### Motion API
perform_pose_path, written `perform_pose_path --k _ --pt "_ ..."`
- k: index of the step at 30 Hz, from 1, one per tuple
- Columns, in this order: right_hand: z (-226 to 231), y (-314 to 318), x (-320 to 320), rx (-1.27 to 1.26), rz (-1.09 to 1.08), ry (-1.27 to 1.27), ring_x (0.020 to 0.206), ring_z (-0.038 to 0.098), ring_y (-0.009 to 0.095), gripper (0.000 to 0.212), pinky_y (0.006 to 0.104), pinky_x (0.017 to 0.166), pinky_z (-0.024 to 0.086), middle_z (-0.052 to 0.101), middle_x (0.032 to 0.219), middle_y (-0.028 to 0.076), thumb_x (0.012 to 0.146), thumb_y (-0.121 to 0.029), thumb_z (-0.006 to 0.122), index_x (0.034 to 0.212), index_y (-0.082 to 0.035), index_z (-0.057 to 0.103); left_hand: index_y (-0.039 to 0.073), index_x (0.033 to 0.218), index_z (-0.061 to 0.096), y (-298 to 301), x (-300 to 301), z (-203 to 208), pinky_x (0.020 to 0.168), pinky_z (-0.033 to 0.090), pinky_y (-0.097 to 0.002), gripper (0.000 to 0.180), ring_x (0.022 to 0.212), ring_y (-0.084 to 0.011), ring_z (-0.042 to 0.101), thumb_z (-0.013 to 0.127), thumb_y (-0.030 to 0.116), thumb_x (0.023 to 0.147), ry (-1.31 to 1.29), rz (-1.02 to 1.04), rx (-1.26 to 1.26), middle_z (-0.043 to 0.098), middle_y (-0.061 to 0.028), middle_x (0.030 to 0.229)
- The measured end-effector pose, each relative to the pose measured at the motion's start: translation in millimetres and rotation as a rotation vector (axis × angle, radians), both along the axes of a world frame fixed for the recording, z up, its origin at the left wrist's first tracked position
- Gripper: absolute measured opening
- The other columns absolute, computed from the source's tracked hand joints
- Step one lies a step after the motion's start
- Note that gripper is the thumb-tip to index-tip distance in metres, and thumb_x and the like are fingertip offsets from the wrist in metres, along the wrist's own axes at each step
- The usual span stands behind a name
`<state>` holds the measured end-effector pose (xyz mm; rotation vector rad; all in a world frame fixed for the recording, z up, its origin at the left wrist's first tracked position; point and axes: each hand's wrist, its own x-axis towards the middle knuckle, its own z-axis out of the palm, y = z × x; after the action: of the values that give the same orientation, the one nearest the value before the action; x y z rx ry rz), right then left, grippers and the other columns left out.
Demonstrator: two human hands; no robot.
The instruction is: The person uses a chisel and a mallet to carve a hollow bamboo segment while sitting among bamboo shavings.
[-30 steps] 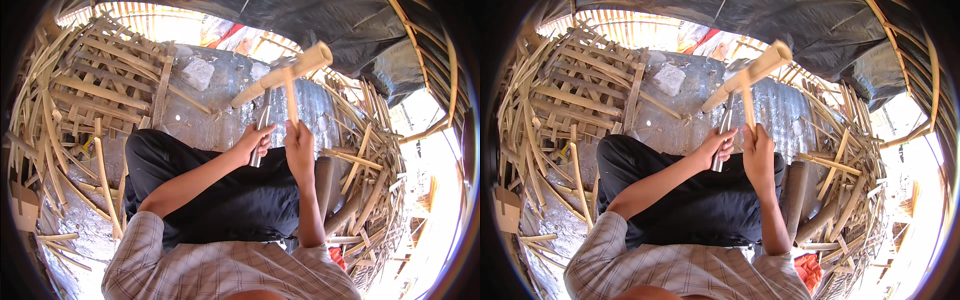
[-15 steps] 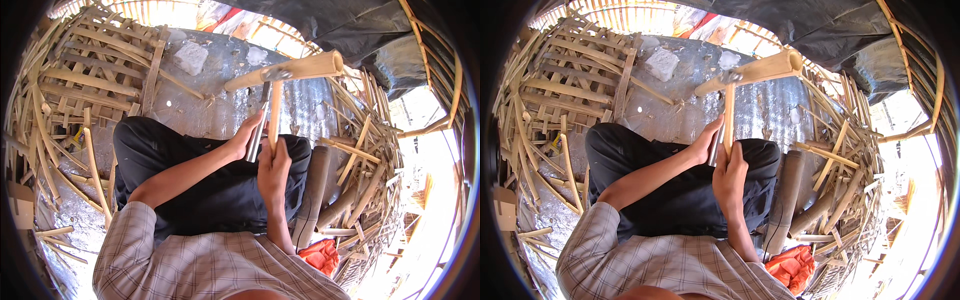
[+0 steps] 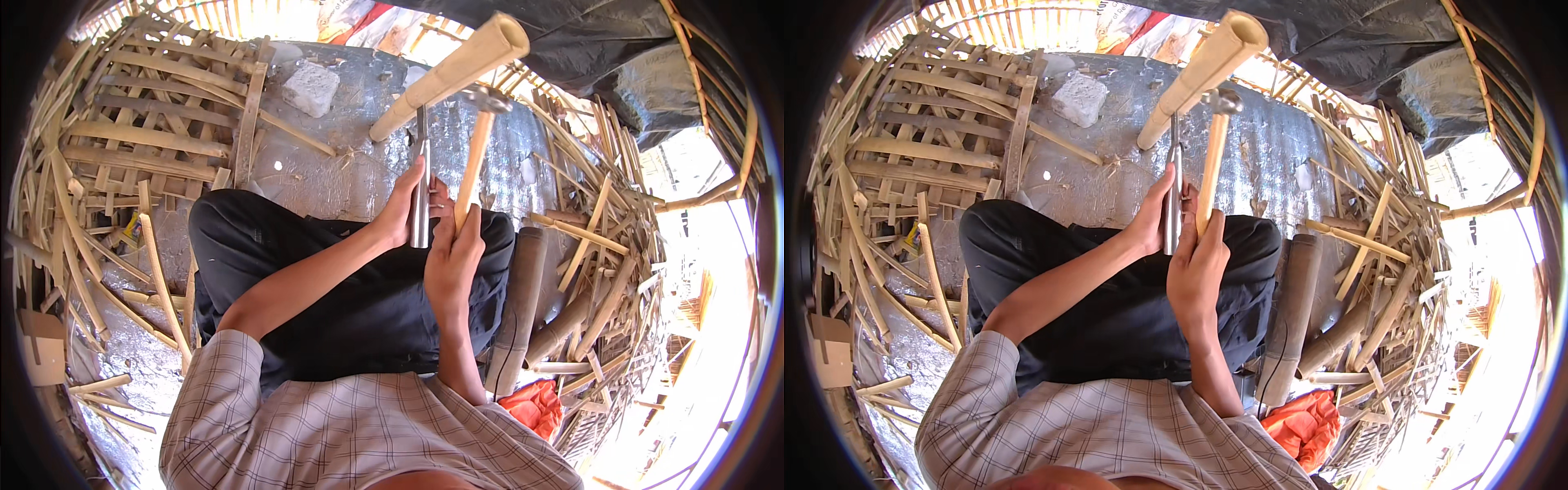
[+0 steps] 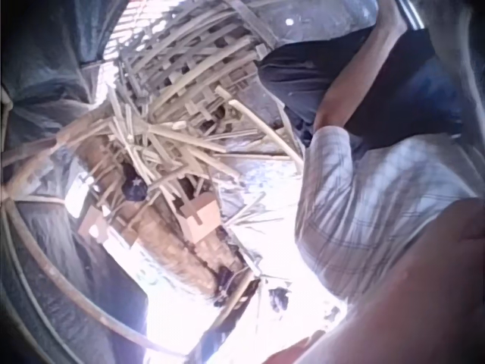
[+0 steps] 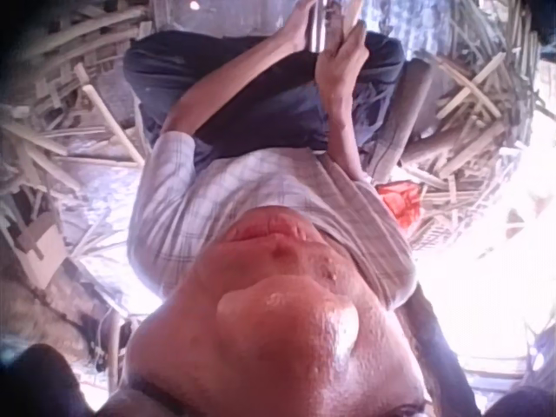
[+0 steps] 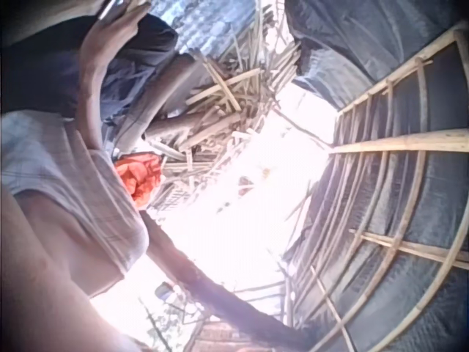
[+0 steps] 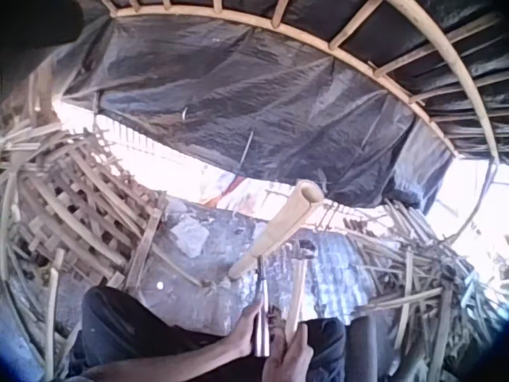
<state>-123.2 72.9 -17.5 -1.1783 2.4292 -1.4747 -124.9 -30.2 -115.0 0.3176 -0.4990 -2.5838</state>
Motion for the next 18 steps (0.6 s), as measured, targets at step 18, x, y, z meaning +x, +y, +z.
perform_pose_path --k 18 --pt "-15 2 -13 0.229 0.051 0.032 0.055 0.048 0.032 0.022 0.0433 0.055 0.041 0.058 0.070 0.024 0.103 -0.014 0.056 0.103 0.007 0.058 0.012 0.090 0.055 0 0 -16 0.067 0.051 -0.0303 0.042 0.073 -0.0153 0.061 0.056 0.052 0.101 -0.168 0.070 -0.061 0.061 -0.0035 0.082"
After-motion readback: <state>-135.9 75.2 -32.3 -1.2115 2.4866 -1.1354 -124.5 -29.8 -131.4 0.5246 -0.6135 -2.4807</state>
